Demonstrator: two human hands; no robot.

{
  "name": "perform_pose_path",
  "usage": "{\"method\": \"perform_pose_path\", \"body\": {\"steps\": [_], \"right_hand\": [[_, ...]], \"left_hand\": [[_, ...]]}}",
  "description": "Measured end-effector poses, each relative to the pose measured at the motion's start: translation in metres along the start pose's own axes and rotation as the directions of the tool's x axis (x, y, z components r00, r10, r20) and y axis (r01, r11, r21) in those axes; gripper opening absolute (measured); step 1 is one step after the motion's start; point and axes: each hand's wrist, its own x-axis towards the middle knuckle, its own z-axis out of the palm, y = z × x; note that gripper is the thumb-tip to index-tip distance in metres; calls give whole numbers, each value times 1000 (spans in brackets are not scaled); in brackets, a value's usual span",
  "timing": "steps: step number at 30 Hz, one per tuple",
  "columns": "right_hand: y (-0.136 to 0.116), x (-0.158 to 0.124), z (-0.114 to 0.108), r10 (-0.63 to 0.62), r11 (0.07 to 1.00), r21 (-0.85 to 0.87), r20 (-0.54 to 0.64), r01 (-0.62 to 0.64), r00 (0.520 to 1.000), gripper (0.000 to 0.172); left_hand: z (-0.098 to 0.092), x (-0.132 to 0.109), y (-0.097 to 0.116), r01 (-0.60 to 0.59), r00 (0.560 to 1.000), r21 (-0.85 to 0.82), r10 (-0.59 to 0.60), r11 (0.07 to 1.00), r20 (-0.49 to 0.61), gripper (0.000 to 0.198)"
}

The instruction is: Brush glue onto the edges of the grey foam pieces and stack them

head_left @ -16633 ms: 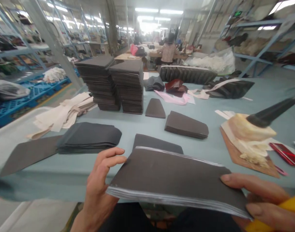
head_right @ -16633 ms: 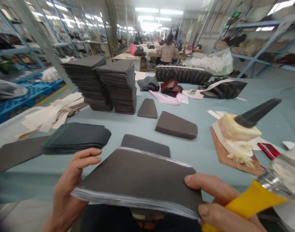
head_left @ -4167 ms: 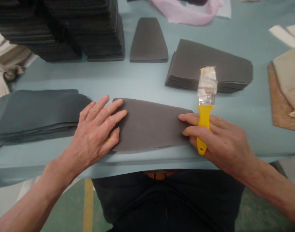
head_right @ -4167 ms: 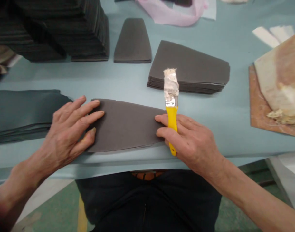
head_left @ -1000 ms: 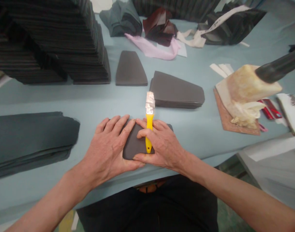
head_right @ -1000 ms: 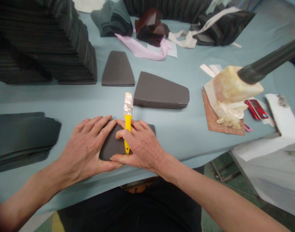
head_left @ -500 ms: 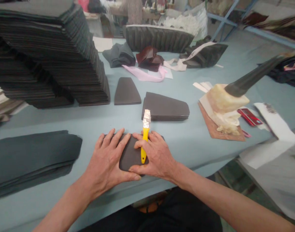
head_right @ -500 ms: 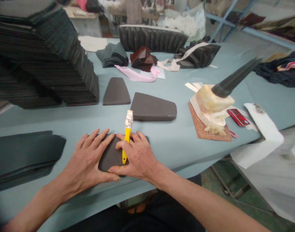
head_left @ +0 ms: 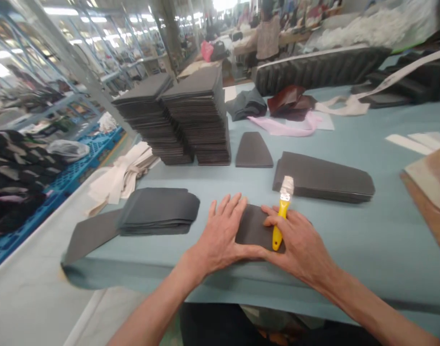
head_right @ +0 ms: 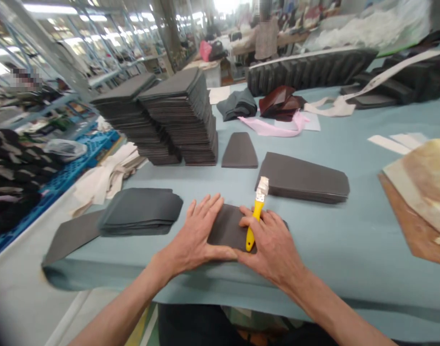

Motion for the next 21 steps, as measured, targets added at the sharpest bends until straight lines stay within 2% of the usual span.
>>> {"method": "perform_pose_path", "body": {"steps": [2, 4, 7, 10, 15, 18, 21], "right_hand": [[0, 1, -1, 7, 1000, -10, 2, -7, 1000, 51], [-1, 2, -2, 4, 1000, -23, 12, -3, 1000, 53], [-2, 3, -3, 3, 1000, -30, 21, -2, 1000, 53], [-1, 3, -3, 25, 999, -28, 23, -25, 999, 51], [2, 1, -3, 9, 1000, -16, 55, -8, 998, 49], [1, 2, -5, -12, 999, -46, 73, 16, 997, 52], [-2, 7, -11, -32, 988, -147, 82, 44, 996, 56]], "left_hand": [[-13, -15, -14, 96, 992, 18, -94, 995, -89, 93], [-28, -32, -37, 218, 962, 40, -208, 975, -178, 71], [-46, -53, -78, 392, 893, 72, -360, 917, -270, 64], [-52, -65, -102, 473, 855, 71, -438, 878, -277, 52], [-46, -66, -106, 503, 821, -22, -486, 864, -301, 37], [-43, -63, -109, 499, 787, -136, -514, 856, -341, 39], [-44, -63, -113, 466, 755, -255, -531, 847, -385, 44]]}}
